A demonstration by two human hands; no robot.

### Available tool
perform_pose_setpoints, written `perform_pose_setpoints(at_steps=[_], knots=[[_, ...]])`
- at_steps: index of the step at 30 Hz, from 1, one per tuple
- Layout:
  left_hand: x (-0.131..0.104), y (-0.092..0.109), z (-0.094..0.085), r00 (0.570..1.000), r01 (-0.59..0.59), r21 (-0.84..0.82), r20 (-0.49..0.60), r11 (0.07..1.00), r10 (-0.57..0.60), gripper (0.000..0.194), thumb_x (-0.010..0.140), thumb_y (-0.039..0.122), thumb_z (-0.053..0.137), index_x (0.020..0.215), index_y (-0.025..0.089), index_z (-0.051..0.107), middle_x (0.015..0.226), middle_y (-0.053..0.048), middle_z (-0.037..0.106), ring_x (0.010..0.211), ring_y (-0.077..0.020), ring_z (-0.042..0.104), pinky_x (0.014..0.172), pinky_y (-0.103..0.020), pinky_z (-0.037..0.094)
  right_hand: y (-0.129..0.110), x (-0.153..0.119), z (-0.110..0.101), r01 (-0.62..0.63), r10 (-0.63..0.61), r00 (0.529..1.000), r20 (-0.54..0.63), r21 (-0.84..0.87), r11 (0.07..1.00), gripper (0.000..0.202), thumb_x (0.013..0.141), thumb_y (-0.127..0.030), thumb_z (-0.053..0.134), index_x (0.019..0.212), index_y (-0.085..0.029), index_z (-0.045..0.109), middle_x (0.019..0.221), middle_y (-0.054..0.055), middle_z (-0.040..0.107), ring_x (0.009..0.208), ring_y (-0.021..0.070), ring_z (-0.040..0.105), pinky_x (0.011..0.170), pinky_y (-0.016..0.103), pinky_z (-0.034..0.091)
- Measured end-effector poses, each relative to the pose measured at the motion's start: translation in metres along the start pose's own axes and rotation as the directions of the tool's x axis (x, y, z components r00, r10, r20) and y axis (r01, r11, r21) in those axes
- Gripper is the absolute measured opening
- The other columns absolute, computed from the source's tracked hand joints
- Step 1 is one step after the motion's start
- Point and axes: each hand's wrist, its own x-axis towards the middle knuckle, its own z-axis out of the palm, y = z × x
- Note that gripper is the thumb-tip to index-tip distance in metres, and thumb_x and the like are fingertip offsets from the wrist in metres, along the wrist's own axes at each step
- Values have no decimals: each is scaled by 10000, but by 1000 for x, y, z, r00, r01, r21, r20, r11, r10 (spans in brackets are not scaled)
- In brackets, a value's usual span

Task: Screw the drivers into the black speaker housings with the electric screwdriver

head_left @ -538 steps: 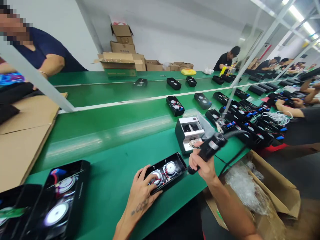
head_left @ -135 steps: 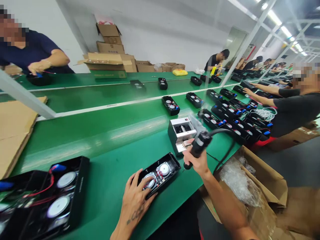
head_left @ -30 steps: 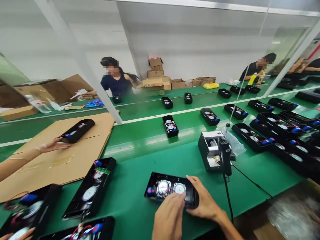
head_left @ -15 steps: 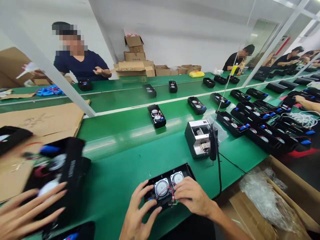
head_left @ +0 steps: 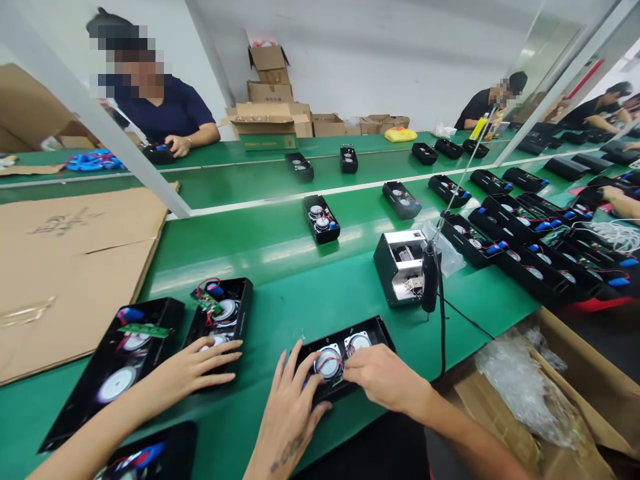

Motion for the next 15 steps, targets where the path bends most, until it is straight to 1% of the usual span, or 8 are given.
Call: perform_pose_setpoints(at_steps=[3,6,9,11,15], knots=[[0,2,4,1000,15,1,19,1000,-15,439,733,119,829,1134,256,713,1448,-113,693,1582,-452,437,1255,-728,416,-4,6,-2,26,-26,999,38,4,1000,279,971,2,556,966,-181,767,963,55,819,830,179,704,669,316,402],[1,2,6,999,7,-8,40,1000,-7,441,711,117,830,1115,265,732,1468,-107,685,1588,-454,425,1270,-726,398,-5,12,-1,61,-63,996,67,27,998,270,936,4,566,992,-172,763,976,78,826,877,194,723,708,306,430],[3,1,5,998,-14,-20,65,1000,15,472,676,130,851,1115,273,750,1482,-94,679,1598,-475,396,1278,-764,358,1,13,1,76,-85,994,68,118,990,310,911,-7,575,1071,-168,786,1026,84,840,919,201,742,775,302,484],[5,1,3,996,-31,-34,77,999,34,495,671,127,845,1132,283,758,1486,-80,676,1622,-484,343,1288,-792,311,6,11,3,62,-73,996,52,194,979,360,900,-8,567,1115,-175,802,1063,78,850,950,199,752,833,298,515],[12,4,-3,994,-74,-63,73,995,78,405,695,104,766,1063,273,776,1478,-53,678,1674,-505,172,1304,-821,236,7,5,7,8,-13,1000,15,282,959,383,842,-21,587,1107,-178,815,1094,81,847,1004,214,758,933,308,547]])
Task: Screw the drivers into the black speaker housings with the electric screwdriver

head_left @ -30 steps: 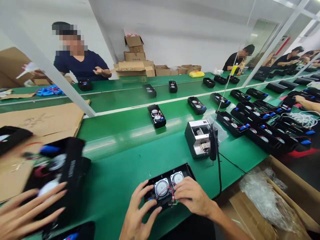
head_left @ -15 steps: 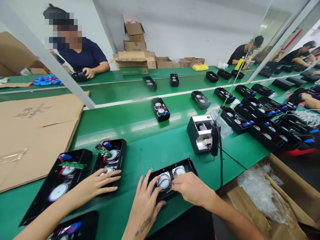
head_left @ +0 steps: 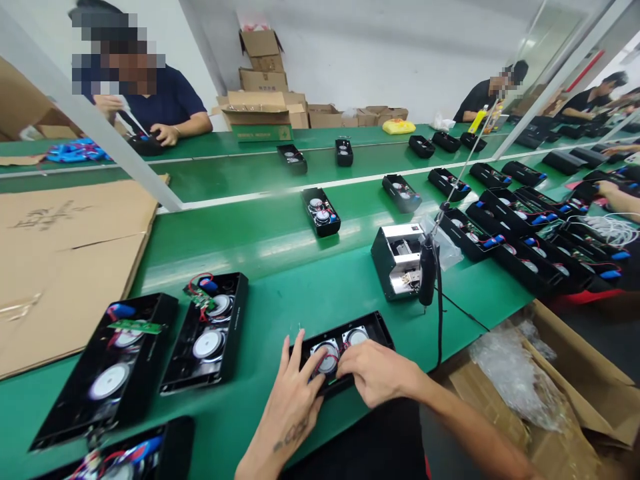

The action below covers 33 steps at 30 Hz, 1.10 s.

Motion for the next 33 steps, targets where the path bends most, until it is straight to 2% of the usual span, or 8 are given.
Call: perform_pose_setpoints(at_steps=[4,10,15,18,21,25,28,33], knots=[[7,2,-3,999,-34,-10,14,999,34,427,702,83,703,1091,244,773,1485,-59,668,1684,-508,101,1326,-796,217,-7,-1,6,-56,56,998,-42,-2,998,304,842,-52,613,1063,-154,796,1078,115,824,1034,237,753,1021,343,549],[11,-6,4,997,-83,-3,7,997,83,200,777,152,782,954,244,761,1395,-25,719,1633,-448,325,1358,-751,140,-11,-3,11,-61,59,998,-27,-45,997,241,863,-68,639,1057,-154,754,1082,114,808,1026,237,737,1015,341,520],[20,-19,1,996,-48,-115,68,992,56,229,812,204,833,1012,311,806,1351,-15,747,1544,-397,458,1310,-687,281,-14,0,16,-102,94,994,-50,-191,976,276,915,-54,608,1160,-136,704,1074,130,796,951,252,719,977,400,473],[39,-29,-10,980,48,-230,198,972,-1,199,796,266,881,979,330,837,1319,-23,765,1482,-409,505,1230,-672,356,-13,16,2,-128,133,991,16,-183,975,362,896,-21,607,1228,-119,713,1066,145,814,942,260,743,917,372,470],[63,-40,-23,922,190,-327,384,926,-54,136,753,356,920,843,295,838,1338,-27,753,1418,-388,554,1185,-585,406,-11,36,-26,-180,189,975,119,-81,980,355,879,-85,677,1211,-161,774,1010,118,834,896,264,769,737,309,444],[83,-51,-34,891,256,-361,448,897,-74,208,752,445,897,710,266,800,1300,-4,751,1206,-281,674,1034,-404,499,-11,51,-54,-237,237,955,177,-21,971,460,843,-92,694,1276,-209,798,996,89,848,910,268,786,622,283,374],[86,-57,-35,883,280,-379,461,882,-82,276,767,503,859,670,255,786,1302,8,748,1057,-217,718,908,-328,521,-12,55,-57,-263,264,946,187,-33,964,414,841,-157,736,1244,-211,812,954,86,842,857,266,790,570,280,339],[89,-61,-34,879,288,-403,472,869,-72,287,763,525,853,680,257,792,1295,29,754,979,-181,729,823,-285,508,-7,61,-43,-219,229,967,113,-95,971,403,821,-209,775,1219,-222,836,882,80,844,832,273,798,597,294,356]])
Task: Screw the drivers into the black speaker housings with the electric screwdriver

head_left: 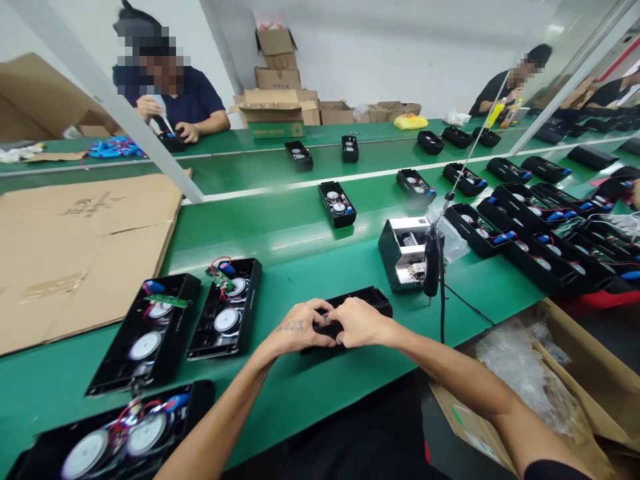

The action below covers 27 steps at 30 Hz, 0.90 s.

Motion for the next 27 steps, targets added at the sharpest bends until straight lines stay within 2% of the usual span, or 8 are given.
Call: perform_pose_setpoints(at_steps=[7,18,21,22,23,24,25,27], knots=[[-5,2,4,999,-50,20,-3,999,50,192,793,464,873,753,281,835,1277,15,743,1079,-208,697,957,-338,492,9,-4,17,65,-72,995,-75,-101,993,469,830,-255,755,1292,-298,820,852,51,847,810,267,787,651,318,387],[-6,3,8,991,-132,109,-6,985,134,145,808,449,890,790,314,843,1247,6,753,1215,-268,645,1017,-420,470,3,-9,22,125,-146,987,-68,-245,961,282,874,-256,754,1139,-191,825,934,107,836,837,283,772,733,357,493],[-16,7,19,989,-140,153,-32,978,146,101,810,399,898,873,336,851,1251,-6,764,1352,-340,580,1097,-519,430,5,-30,24,196,-230,941,-248,-155,968,283,896,-242,763,1174,-198,792,1000,89,840,873,258,770,844,386,547],[-21,8,25,985,-150,181,-54,972,162,102,814,378,897,892,333,849,1257,-12,765,1397,-365,547,1117,-551,409,10,-40,26,235,-261,886,-384,-113,965,291,915,-243,750,1203,-206,772,1039,85,837,920,258,769,888,401,564],[-27,8,34,978,-166,220,-91,961,190,104,818,359,896,899,323,843,1262,-17,767,1437,-387,511,1131,-577,389,16,-51,27,255,-256,793,-552,-80,964,302,939,-241,727,1239,-218,748,1074,83,830,976,262,763,928,419,578],[-32,8,43,964,-185,268,-139,946,228,103,821,346,894,893,306,832,1266,-19,768,1469,-404,480,1140,-594,370,25,-62,29,236,-203,657,-726,-58,970,324,961,-236,703,1285,-230,720,1110,88,815,1035,269,752,957,438,590],[-37,7,52,942,-205,319,-194,926,275,108,823,342,893,872,286,815,1263,-19,770,1489,-413,457,1147,-600,356,37,-72,31,168,-113,487,-866,-34,985,362,977,-234,688,1339,-235,687,1156,103,794,1096,281,735,973,459,599],[-44,5,68,888,-229,397,-290,889,358,156,818,349,897,827,258,771,1237,-15,777,1508,-412,441,1161,-591,340,65,-88,33,-80,80,150,-985,68,994,490,995,-273,692,1473,-217,597,1321,168,717,1236,325,684,1009,519,601]])
